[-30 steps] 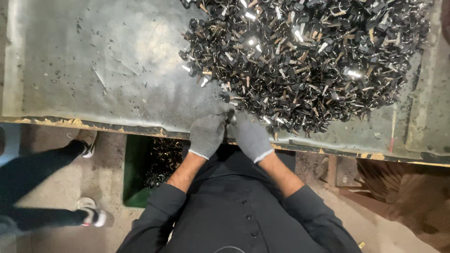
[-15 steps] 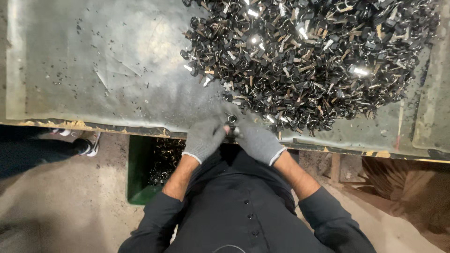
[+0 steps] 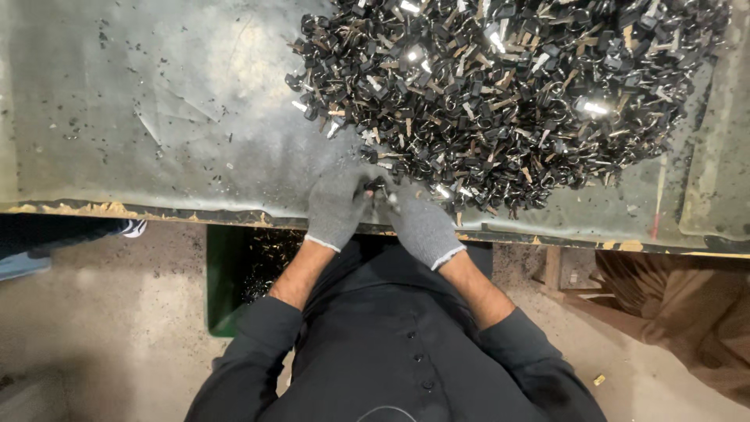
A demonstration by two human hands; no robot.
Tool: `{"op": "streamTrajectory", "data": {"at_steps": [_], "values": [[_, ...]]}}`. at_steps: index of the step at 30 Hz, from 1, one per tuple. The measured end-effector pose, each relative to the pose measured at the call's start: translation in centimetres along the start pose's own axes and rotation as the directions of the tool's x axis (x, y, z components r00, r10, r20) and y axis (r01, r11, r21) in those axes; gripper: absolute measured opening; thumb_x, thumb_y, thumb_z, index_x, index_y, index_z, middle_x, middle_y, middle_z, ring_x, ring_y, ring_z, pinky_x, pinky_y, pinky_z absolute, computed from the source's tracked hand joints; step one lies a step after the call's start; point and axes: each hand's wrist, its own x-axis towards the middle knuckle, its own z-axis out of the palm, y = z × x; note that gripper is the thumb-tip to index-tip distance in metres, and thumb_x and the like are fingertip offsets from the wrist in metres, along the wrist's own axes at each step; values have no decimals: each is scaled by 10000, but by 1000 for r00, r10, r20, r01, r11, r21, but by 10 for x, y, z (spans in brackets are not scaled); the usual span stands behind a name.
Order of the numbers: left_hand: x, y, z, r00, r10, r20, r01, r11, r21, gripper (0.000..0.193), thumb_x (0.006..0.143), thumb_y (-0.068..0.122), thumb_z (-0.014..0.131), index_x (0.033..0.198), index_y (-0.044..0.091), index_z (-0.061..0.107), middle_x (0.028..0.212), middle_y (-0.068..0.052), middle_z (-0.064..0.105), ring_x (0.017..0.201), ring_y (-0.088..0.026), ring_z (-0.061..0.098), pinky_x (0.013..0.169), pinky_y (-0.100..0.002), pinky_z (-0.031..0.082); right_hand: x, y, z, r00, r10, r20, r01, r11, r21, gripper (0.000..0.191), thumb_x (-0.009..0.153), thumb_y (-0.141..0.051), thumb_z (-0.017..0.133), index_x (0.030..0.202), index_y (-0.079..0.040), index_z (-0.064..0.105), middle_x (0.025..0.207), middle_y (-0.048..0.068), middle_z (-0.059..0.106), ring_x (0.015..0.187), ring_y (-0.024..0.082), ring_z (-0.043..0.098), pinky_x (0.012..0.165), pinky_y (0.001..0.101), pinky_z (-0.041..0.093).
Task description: The person, wearing gloves, sits at a workbench and sorts through a large pile of small black metal components, picking up individual pieces, handling them, and dropping selected pieces into a green bin below the table. The sorting continues steadily throughout the episode.
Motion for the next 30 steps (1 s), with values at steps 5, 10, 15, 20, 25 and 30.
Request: {"op": "streamTrajectory", "data": {"at_steps": [5, 10, 15, 20, 25, 30], "values": [[0, -7, 12, 978, 204, -47, -191, 963, 189, 212, 753, 102, 752, 957, 79, 699, 944, -148, 682, 915, -373, 655, 810, -499, 520, 18, -11, -17, 989, -41, 143, 32, 997, 65, 599, 951, -227, 645, 1463, -34, 399, 1057, 282, 660, 1004, 458, 659, 879, 528, 545], [-1, -12, 13, 947, 312, -81, -294, 939, 180, 228, 799, 36, 676, 1026, 47, 685, 1006, -164, 668, 961, -377, 644, 850, -500, 523, 12, -40, -14, 991, 118, 58, -111, 988, -106, 552, 1012, -143, 569, 1529, -201, 385, 1025, 236, 685, 942, 411, 691, 766, 494, 575], [-2, -4, 15, 920, 376, -110, -356, 920, 162, 159, 815, 11, 646, 969, 50, 644, 1039, -155, 709, 923, -373, 662, 814, -486, 526, 14, -33, 0, 985, 91, 146, -62, 980, -187, 342, 884, -151, 636, 1184, -14, 547, 1019, 205, 701, 947, 360, 719, 772, 472, 594], [4, 2, 5, 991, 111, 74, -117, 990, 81, 252, 842, 71, 690, 1093, 93, 688, 970, -177, 699, 932, -406, 670, 812, -513, 523, 8, -10, -10, 994, -97, -59, 77, 959, -273, 169, 905, -98, 611, 1063, -43, 591, 948, 172, 682, 857, 329, 727, 632, 442, 594], [13, 0, 3, 974, 78, 212, -103, 989, 109, 313, 838, 68, 697, 1147, 115, 680, 996, -189, 705, 967, -413, 677, 844, -527, 528, 7, -13, -10, 998, -67, -2, 64, 954, -291, 162, 950, -117, 589, 1095, -45, 597, 971, 155, 679, 816, 314, 727, 620, 423, 592], [6, -1, 9, 972, -1, 235, -48, 978, 202, 179, 902, 128, 722, 1074, 105, 682, 960, -159, 712, 940, -378, 700, 834, -501, 547, 19, -16, -3, 993, -115, -9, 105, 936, -336, 403, 877, -130, 583, 1238, 49, 595, 1025, 220, 698, 1046, 374, 705, 848, 463, 594]]}}
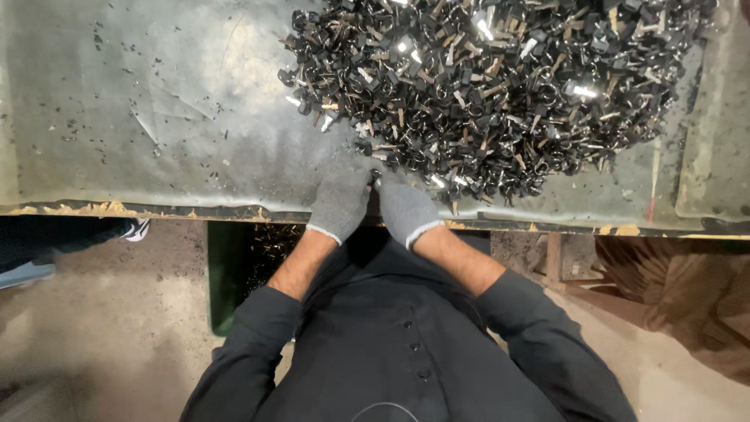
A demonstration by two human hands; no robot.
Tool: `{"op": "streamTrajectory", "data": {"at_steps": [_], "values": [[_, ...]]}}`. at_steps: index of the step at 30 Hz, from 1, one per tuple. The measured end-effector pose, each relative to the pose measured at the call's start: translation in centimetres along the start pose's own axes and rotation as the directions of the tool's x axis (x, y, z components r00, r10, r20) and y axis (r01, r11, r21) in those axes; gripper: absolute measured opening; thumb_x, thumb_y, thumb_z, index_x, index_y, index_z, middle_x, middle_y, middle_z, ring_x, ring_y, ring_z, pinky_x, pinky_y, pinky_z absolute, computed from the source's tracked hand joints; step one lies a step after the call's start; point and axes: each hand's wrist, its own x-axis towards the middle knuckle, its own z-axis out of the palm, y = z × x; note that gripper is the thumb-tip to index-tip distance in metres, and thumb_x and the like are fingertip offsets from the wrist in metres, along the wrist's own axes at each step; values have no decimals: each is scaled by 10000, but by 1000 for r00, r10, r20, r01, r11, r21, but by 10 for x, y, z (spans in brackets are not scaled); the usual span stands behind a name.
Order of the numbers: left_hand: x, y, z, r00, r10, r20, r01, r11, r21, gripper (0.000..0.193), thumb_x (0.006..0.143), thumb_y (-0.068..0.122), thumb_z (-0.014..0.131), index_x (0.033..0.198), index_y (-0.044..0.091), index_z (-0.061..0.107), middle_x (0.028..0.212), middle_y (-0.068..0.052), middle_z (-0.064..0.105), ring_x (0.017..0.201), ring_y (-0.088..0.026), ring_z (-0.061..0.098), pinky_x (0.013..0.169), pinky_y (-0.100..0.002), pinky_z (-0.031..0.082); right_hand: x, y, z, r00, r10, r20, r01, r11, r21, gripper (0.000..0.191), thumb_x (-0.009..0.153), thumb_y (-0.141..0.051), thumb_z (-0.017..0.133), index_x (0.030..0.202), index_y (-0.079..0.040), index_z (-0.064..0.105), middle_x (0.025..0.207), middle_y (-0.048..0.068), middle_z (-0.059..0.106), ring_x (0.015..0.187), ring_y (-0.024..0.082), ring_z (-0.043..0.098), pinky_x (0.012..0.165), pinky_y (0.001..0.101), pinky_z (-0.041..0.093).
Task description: The person, wearing gloves, sits at a workbench and sorts through a large pile of small black metal components, picking up individual pieces, handling them, and dropping selected pieces into a green bin below the table. The sorting continues steadily throughout the episode.
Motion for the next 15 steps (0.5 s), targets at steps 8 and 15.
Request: {"op": "streamTrajectory", "data": {"at_steps": [8, 15], "values": [[-15, -5, 3, 971, 72, -229, -112, 979, -168, 159, 864, 157, 759, 1010, 109, 719, 927, -115, 723, 855, -333, 703, 770, -464, 551, -7, 13, -4, 969, -236, 68, 220, 957, 188, 369, 857, -203, 635, 1161, 4, 603, 1172, 323, 651, 1128, 515, 623, 890, 605, 518], [-14, -7, 5, 977, -45, -210, 49, 999, 14, 344, 837, 117, 750, 1180, 131, 723, 829, -116, 711, 780, -319, 702, 694, -459, 548, -6, 13, -9, 990, 109, 89, -139, 846, 514, 479, 940, -135, 572, 1381, 21, 465, 1160, 320, 667, 990, 469, 692, 826, 533, 564]]}}
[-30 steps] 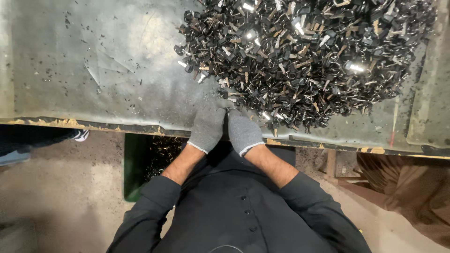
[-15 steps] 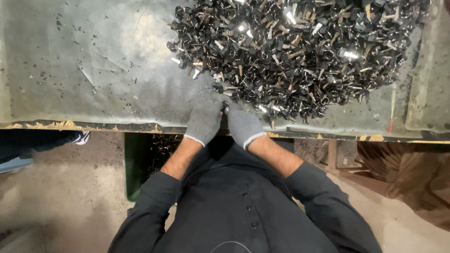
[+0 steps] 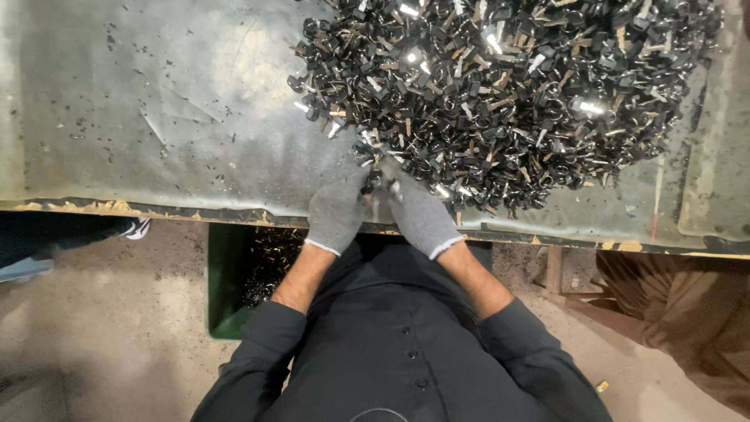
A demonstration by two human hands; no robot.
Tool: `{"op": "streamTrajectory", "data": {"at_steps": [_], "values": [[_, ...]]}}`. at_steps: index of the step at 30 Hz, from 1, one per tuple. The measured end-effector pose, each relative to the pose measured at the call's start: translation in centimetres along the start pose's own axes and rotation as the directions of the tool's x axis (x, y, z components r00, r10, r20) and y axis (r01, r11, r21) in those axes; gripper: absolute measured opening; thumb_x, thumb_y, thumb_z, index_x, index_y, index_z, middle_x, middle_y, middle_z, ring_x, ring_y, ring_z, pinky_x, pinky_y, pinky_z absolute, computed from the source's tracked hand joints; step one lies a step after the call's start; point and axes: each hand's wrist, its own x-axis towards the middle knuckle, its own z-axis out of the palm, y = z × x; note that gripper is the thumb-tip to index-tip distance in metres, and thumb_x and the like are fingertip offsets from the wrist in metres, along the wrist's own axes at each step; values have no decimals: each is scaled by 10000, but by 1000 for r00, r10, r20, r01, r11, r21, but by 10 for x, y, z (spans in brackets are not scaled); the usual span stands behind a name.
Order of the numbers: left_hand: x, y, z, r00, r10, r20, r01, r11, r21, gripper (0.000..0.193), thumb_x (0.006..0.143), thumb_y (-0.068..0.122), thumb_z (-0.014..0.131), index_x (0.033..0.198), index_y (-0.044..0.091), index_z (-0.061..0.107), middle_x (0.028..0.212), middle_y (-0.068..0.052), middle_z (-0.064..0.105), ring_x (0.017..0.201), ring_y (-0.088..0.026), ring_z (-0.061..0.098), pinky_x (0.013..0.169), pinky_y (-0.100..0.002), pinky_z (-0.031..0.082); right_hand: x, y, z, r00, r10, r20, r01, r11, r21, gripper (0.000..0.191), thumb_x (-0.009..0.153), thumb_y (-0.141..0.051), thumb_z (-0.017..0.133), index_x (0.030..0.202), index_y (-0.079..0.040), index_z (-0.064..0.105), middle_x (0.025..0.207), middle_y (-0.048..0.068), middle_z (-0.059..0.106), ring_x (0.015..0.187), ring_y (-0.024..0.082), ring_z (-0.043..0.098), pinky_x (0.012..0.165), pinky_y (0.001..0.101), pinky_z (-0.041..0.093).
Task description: The person, wearing gloves, sits at a workbench and sorts through a large pile of small black metal components, picking up individual pieces, handling them, and dropping selected pieces into a green bin below the table. The sorting continues steadily throughout the episode.
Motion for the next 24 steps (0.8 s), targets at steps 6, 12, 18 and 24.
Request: {"op": "streamTrajectory", "data": {"at_steps": [6, 12, 18, 24], "values": [[-1, -1, 7, 969, 205, -139, -203, 979, 31, 246, 808, 55, 733, 1052, 73, 707, 828, -137, 672, 756, -347, 671, 678, -486, 527, -1, -18, 8, 993, -78, -93, 65, 989, -135, 674, 920, -141, 603, 1516, 64, 364, 1322, 331, 646, 1001, 462, 686, 843, 542, 568], [0, -3, 7, 977, 199, -82, -199, 980, 1, 126, 801, 118, 746, 901, 79, 679, 837, -138, 660, 789, -357, 666, 708, -501, 522, 9, -20, 3, 902, 318, 293, -205, 911, -359, 626, 1084, -273, 492, 1576, 27, 247, 1154, 275, 726, 1003, 432, 719, 909, 531, 579], [-2, -1, 4, 973, 208, -104, -210, 978, -8, 128, 822, 101, 747, 936, 85, 690, 843, -125, 665, 810, -349, 667, 731, -495, 522, 8, -17, 3, 994, 95, 46, -73, 933, -352, 747, 1006, -199, 537, 1601, 31, 149, 1463, 271, 536, 1045, 458, 693, 989, 576, 533], [7, -3, -10, 997, 51, 64, -48, 998, -51, 128, 868, 186, 732, 958, 98, 713, 842, -135, 687, 816, -359, 681, 722, -494, 530, -2, -16, 1, 971, -220, -98, 170, 913, -372, 687, 821, -19, 538, 1477, 69, 352, 1427, 298, 574, 998, 462, 715, 704, 483, 611]]}}
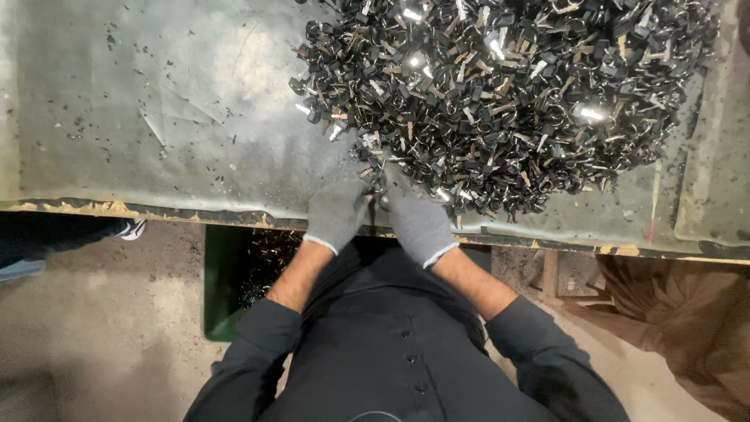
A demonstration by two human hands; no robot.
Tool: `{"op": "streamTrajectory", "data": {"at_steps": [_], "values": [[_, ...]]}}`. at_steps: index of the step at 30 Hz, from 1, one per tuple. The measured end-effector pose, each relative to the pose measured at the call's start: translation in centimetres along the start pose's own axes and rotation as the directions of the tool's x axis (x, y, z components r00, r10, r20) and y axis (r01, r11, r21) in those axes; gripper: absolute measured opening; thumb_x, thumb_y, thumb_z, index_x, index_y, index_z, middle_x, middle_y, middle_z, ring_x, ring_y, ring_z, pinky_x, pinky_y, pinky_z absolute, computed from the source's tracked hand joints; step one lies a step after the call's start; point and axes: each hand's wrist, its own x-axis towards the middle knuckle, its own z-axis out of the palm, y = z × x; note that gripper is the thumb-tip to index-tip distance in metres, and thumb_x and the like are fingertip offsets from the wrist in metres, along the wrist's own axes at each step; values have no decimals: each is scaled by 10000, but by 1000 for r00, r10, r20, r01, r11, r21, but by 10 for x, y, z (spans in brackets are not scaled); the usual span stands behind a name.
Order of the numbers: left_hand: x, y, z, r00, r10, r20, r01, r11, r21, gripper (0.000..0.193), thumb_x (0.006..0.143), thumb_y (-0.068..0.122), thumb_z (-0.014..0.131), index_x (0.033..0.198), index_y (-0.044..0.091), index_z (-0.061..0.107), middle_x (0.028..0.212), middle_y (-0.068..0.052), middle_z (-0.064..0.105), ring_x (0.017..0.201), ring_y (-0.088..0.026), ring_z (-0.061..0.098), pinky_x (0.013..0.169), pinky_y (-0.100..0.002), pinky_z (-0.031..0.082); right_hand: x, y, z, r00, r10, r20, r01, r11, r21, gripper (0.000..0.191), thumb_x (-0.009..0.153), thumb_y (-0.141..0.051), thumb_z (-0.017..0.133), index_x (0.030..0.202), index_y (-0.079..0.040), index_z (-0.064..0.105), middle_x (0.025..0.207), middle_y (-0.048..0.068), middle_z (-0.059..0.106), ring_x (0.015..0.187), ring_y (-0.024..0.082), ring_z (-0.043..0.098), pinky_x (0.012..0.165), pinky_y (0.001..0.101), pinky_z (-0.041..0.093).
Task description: The person, wearing gloves, sits at a workbench and sorts through a large pile of small black metal components, picking up individual pieces, handling them, and dropping selected pieces into a green bin below the table. The sorting continues steadily throughout the episode.
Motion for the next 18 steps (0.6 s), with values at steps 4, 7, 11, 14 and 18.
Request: {"op": "streamTrajectory", "data": {"at_steps": [4, 7, 11, 14, 18], "values": [[20, -5, -8, 977, 45, 210, -67, 993, 97, 148, 855, 200, 715, 972, 112, 734, 934, -153, 711, 921, -377, 690, 797, -516, 537, -4, -6, 11, 946, 221, 237, -179, 966, -187, 228, 1060, -138, 538, 1269, -50, 562, 1192, 209, 677, 1032, 373, 740, 799, 474, 617], [24, -3, -8, 959, 40, 280, -84, 986, 146, 240, 857, 170, 693, 1090, 128, 736, 984, -173, 713, 953, -391, 689, 812, -526, 543, 0, -10, 22, 952, 217, 215, -183, 969, -165, 268, 1006, -81, 545, 1267, -23, 543, 1250, 236, 653, 973, 366, 752, 784, 480, 620], [11, 2, -3, 992, 111, 61, -115, 991, 62, 322, 824, 183, 734, 1144, 143, 715, 1033, -154, 727, 993, -384, 694, 850, -504, 554, 10, -3, 17, 1000, 19, -16, -19, 1000, 25, 625, 915, -155, 578, 1431, 106, 339, 1373, 408, 598, 924, 415, 731, 761, 512, 605], [1, 4, -1, 996, 71, -50, -70, 997, 16, 373, 809, 176, 777, 1172, 135, 702, 1029, -148, 730, 964, -382, 697, 835, -494, 556, 18, 18, -2, 929, -10, 370, -102, 954, 281, 689, 1013, -285, 574, 1523, 37, 240, 1276, 369, 641, 1010, 428, 716, 930, 515, 533], [-1, 2, 1, 997, -40, -63, 27, 978, -205, 543, 776, 137, 774, 1301, 108, 639, 1007, -124, 742, 896, -374, 708, 749, -484, 557, 9, 16, -19, 712, 170, 681, -544, 746, 384, 776, 958, -276, 468, 1635, -111, 127, 1164, 272, 712, 815, 466, 747, 840, 511, 600]]}}
